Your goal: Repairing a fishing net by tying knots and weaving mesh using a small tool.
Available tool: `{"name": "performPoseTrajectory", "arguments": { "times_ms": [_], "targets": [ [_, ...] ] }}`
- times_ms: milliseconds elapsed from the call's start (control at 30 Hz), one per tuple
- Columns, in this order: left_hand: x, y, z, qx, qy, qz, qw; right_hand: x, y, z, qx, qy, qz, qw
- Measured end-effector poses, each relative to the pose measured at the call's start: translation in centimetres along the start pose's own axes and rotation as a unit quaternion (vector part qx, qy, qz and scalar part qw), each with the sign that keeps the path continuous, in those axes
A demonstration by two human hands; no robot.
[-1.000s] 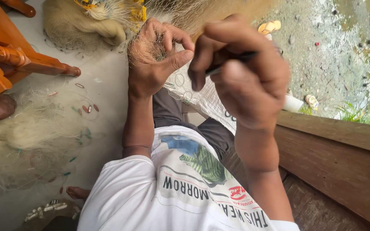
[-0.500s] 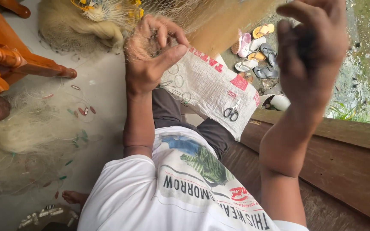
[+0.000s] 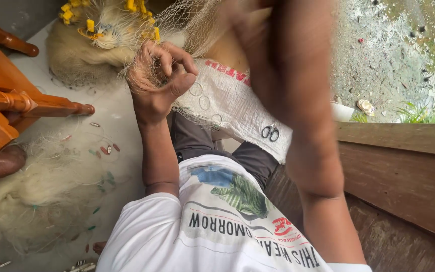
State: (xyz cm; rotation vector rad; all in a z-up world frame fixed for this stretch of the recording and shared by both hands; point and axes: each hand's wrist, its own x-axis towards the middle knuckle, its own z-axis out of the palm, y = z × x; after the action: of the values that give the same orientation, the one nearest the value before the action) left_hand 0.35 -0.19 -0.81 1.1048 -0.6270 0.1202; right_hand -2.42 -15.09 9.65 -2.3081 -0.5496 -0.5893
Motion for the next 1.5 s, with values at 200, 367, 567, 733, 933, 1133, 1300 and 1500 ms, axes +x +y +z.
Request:
{"name": "performPoseTrajectory", "arguments": {
  "times_ms": [200,367,567,733,933,1133,1300,1500],
  "targets": [
    [-0.1,-3.7,-1.6,-0.018,-0.057,0.053,0.997,0.4,-6.7,4.5,0.237,-0.262,-0.156,0.922],
    [-1.0,-5.9,-3.8,-0.031,-0.090,0.099,0.990,-0.5,-2.4,4.3,0.325,-0.131,-0.210,0.913],
    [-0.7,0.2,0.2,-0.044,-0.005,0.042,0.998,-1.4,0.0,4.1,0.580,0.042,0.056,0.811],
    [-0.6,0.9,0.4,-0.005,0.001,0.048,0.999,-1.7,0.2,4.3,0.611,0.043,0.062,0.788],
    [-0.8,0.7,0.0,-0.008,-0.025,0.070,0.997,-1.8,-0.4,4.7,0.611,0.051,0.084,0.786],
    [-0.7,1.3,0.1,0.050,-0.030,0.068,0.996,-1.9,-1.1,5.2,0.520,0.072,0.122,0.842],
    [-0.4,1.7,0.6,0.106,0.017,0.091,0.990,-1.8,-1.4,5.3,0.495,0.085,0.125,0.856],
    [-0.6,0.8,0.2,0.051,0.037,0.059,0.996,-2.3,-0.8,4.5,0.537,0.100,0.115,0.829]
  ]
}}
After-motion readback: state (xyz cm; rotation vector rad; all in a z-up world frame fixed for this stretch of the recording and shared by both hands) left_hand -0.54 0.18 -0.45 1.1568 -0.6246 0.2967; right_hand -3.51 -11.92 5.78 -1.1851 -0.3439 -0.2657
